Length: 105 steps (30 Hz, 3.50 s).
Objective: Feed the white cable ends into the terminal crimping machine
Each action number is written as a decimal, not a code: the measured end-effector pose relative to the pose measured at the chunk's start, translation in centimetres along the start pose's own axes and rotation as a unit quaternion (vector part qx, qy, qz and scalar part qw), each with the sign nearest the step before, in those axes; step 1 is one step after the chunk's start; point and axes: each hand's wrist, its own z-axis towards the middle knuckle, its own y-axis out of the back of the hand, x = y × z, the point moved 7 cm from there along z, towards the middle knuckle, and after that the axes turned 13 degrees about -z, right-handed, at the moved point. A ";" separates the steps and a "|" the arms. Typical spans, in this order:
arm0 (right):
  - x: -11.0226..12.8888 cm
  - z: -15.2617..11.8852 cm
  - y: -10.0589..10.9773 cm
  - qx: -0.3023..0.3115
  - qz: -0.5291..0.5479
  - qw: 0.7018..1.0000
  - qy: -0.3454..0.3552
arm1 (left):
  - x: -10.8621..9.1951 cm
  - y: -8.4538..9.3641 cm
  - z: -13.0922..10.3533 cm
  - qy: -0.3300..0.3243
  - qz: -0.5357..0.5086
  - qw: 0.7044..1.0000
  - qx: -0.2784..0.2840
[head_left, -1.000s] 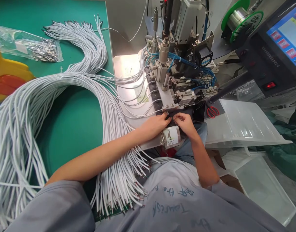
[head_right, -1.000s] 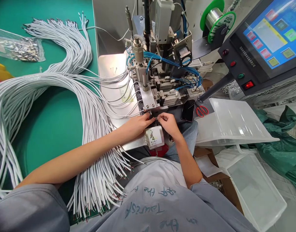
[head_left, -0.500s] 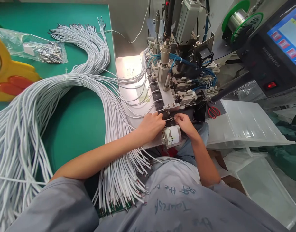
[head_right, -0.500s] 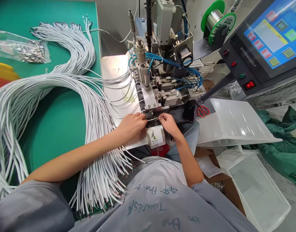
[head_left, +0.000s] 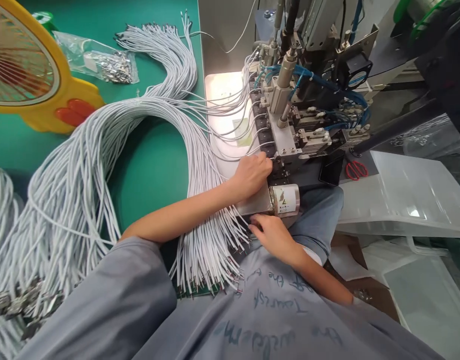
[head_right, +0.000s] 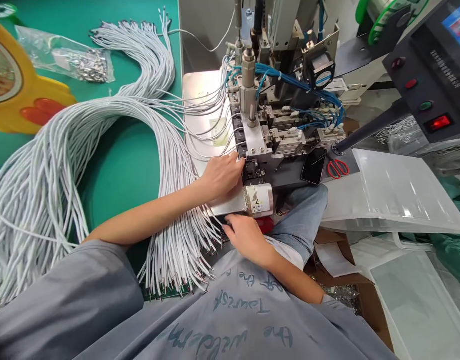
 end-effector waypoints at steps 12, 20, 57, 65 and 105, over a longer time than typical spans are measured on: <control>-5.4 -0.8 10.3 -0.160 0.189 0.966 -0.070 | -4.3 1.7 -2.0 -0.225 -0.472 0.852 0.013; -5.9 -0.3 10.5 -0.259 0.445 0.856 -0.046 | -3.4 1.7 -1.3 -0.197 -0.555 0.808 -0.025; -4.2 0.0 11.3 -0.432 0.195 0.878 -0.064 | -2.8 2.7 -2.0 -0.201 -0.464 0.843 -0.184; -4.7 1.2 12.2 -0.357 0.108 0.928 -0.030 | -3.8 2.4 -2.9 -0.295 -0.113 0.916 -0.245; -11.3 6.4 9.7 -0.223 0.286 0.927 -0.099 | -2.2 -1.8 0.2 -0.202 -0.073 0.976 0.042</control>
